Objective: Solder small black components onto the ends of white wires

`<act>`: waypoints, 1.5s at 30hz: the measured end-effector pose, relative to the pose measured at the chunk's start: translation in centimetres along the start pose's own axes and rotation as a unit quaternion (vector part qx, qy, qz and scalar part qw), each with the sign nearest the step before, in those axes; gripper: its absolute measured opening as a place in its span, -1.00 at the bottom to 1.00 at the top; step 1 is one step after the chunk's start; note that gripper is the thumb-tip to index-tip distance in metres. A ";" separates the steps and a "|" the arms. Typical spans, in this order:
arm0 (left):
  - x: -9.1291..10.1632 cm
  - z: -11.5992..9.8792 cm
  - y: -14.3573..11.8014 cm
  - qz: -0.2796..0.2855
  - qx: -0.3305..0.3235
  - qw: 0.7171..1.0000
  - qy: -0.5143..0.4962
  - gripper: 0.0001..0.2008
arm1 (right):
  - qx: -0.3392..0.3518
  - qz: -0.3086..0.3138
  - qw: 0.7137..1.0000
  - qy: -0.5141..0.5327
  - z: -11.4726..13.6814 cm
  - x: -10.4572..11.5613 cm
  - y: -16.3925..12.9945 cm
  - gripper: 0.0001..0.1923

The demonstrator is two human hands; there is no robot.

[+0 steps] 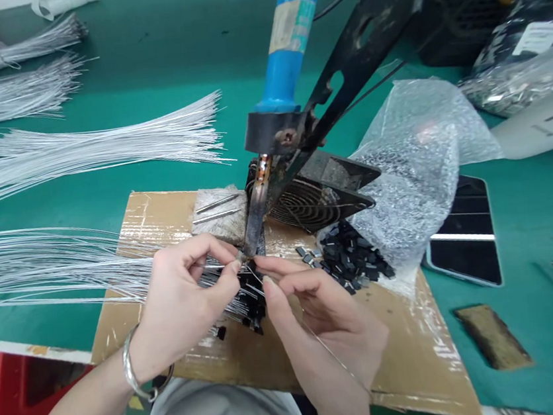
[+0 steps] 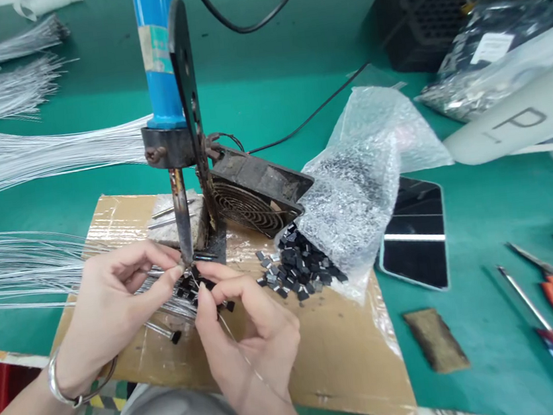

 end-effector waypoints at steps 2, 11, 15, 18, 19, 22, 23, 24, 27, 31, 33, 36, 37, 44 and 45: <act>0.0 -0.1 0.0 -0.001 -0.002 1.000 0.001 -0.92 | -0.001 -0.001 1.000 0.002 0.0 0.0 0.0 -0.81; 0.3 -0.2 -0.1 -0.014 -0.005 1.000 0.008 -0.92 | 0.003 -0.009 1.000 0.011 0.2 -0.1 0.0 -0.82; 0.2 -0.1 -0.1 -0.011 -0.008 1.000 0.011 -0.92 | 0.001 -0.002 1.000 0.011 0.2 -0.1 0.0 -0.81; 0.0 -0.1 0.0 -0.009 -0.008 1.000 0.020 -0.92 | -0.008 0.003 1.000 0.006 -0.1 -0.1 0.0 -0.80; 0.0 -0.1 0.1 -0.008 -0.009 1.000 0.023 -0.92 | -0.009 0.003 1.000 0.007 -0.1 0.0 0.0 -0.80; -0.1 -0.2 0.1 -0.010 -0.013 0.999 0.029 -0.92 | -0.010 0.000 1.000 0.005 -0.2 0.1 0.0 -0.79; -0.1 -0.3 0.1 -0.010 -0.013 0.999 0.030 -0.92 | -0.009 -0.002 1.000 0.002 -0.2 0.1 0.0 -0.79; 0.0 -0.3 0.0 -0.011 -0.013 0.999 0.030 -0.92 | -0.007 -0.003 1.000 -0.001 -0.1 0.1 0.0 -0.79; 0.0 -0.4 -0.1 -0.014 -0.014 0.999 0.030 -0.92 | 0.000 -0.005 1.000 -0.004 0.1 0.1 -0.1 -0.81; 0.1 -0.3 -0.2 -0.015 -0.019 0.999 0.023 -0.91 | 0.007 -0.012 1.000 -0.001 0.1 0.0 -0.1 -0.82; 0.1 -0.3 -0.2 -0.014 -0.021 1.000 0.019 -0.91 | 0.011 -0.011 1.000 0.000 0.2 0.0 -0.1 -0.82; 0.1 -0.4 -0.2 -0.015 -0.021 1.000 0.018 -0.90 | 0.016 -0.013 1.000 0.004 0.2 -0.1 0.0 -0.83; 0.2 -0.4 -0.2 -0.015 -0.021 1.000 0.018 -0.90 | 0.016 -0.014 1.000 0.005 0.2 -0.1 0.0 -0.83; 0.2 -0.6 -0.2 -0.013 -0.027 1.000 0.006 -0.89 | 0.012 -0.020 1.000 0.011 0.1 -0.1 -0.1 -0.83; 0.1 -0.5 -0.2 -0.013 -0.026 1.000 0.006 -0.90 | 0.013 -0.020 1.000 0.012 0.2 -0.1 -0.1 -0.84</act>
Point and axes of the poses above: each hand's wrist, its own y-axis towards the middle knuckle, its own x-axis out of the back of the hand, z = x × y, the point moved 6 cm from there along y, towards the middle knuckle, and after that the axes turned 7 degrees about y, right-handed, at the moved point
